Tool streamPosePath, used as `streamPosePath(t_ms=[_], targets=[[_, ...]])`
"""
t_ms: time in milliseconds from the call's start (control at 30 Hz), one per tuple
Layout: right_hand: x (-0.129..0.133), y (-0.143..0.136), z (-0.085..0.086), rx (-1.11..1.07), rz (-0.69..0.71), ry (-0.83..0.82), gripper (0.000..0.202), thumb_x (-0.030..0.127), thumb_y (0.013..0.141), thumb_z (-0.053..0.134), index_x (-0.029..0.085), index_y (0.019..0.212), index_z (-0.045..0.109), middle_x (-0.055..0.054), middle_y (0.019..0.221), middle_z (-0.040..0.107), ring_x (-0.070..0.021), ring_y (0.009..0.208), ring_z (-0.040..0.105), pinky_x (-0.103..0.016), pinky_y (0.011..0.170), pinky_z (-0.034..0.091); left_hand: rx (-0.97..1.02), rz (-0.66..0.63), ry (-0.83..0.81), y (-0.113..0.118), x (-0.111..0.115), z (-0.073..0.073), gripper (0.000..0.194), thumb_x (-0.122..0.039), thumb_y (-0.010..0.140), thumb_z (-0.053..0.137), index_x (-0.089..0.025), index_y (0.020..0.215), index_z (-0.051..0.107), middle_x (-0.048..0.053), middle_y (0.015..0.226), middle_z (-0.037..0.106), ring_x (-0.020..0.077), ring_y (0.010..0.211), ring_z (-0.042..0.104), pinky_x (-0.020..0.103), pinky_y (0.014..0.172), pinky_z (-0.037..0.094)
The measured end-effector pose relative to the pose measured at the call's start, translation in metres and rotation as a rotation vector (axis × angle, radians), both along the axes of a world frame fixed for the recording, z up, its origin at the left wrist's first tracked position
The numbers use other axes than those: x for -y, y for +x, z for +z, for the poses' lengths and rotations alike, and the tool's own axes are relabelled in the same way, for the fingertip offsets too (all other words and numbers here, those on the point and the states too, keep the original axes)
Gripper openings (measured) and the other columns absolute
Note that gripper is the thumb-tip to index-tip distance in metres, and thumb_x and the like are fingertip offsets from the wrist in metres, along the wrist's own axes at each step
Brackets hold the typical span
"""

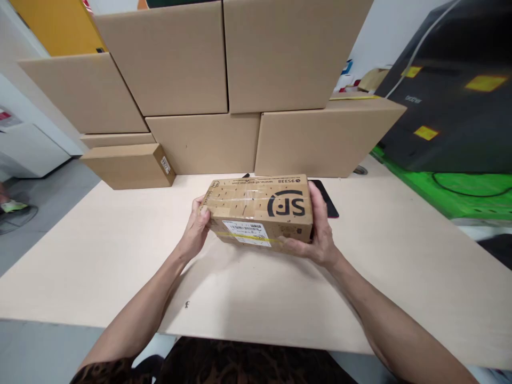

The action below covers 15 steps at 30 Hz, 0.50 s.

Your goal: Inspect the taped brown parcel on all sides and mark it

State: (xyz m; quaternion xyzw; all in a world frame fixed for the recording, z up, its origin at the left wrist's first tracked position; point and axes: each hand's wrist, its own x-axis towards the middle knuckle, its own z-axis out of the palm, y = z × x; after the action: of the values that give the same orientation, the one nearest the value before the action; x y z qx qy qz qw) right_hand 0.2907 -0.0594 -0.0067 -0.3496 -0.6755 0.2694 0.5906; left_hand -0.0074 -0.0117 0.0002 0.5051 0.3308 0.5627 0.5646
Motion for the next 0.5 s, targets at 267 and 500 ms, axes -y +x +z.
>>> streamPosePath(t_ms=[267, 500], targets=[[-0.005, -0.002, -0.007, 0.241, -0.134, 0.41, 0.131, 0.044, 0.068, 0.094, 0.045, 0.175, 0.018, -0.007, 0.173, 0.036, -0.0468, 0.159, 0.04, -0.074, 0.129, 0.036, 0.042, 0.081, -0.073, 0.0, 0.003, 0.02, 0.07, -0.058, 0.073, 0.093, -0.028, 0.13, 0.068, 0.008, 0.147, 0.068, 0.029, 0.129, 0.067, 0.033, 0.092, 0.057], [-0.006, 0.004, -0.021, 0.328, -0.225, 0.327, 0.136, 0.054, 0.057, 0.097, 0.047, 0.17, 0.023, -0.007, 0.172, 0.042, -0.0537, 0.159, 0.041, -0.075, 0.123, 0.045, 0.014, 0.213, -0.105, -0.001, 0.001, 0.026, 0.057, -0.053, 0.07, 0.096, -0.021, 0.115, 0.084, 0.009, 0.121, 0.084, 0.0301, 0.123, 0.073, 0.034, 0.098, 0.057]])
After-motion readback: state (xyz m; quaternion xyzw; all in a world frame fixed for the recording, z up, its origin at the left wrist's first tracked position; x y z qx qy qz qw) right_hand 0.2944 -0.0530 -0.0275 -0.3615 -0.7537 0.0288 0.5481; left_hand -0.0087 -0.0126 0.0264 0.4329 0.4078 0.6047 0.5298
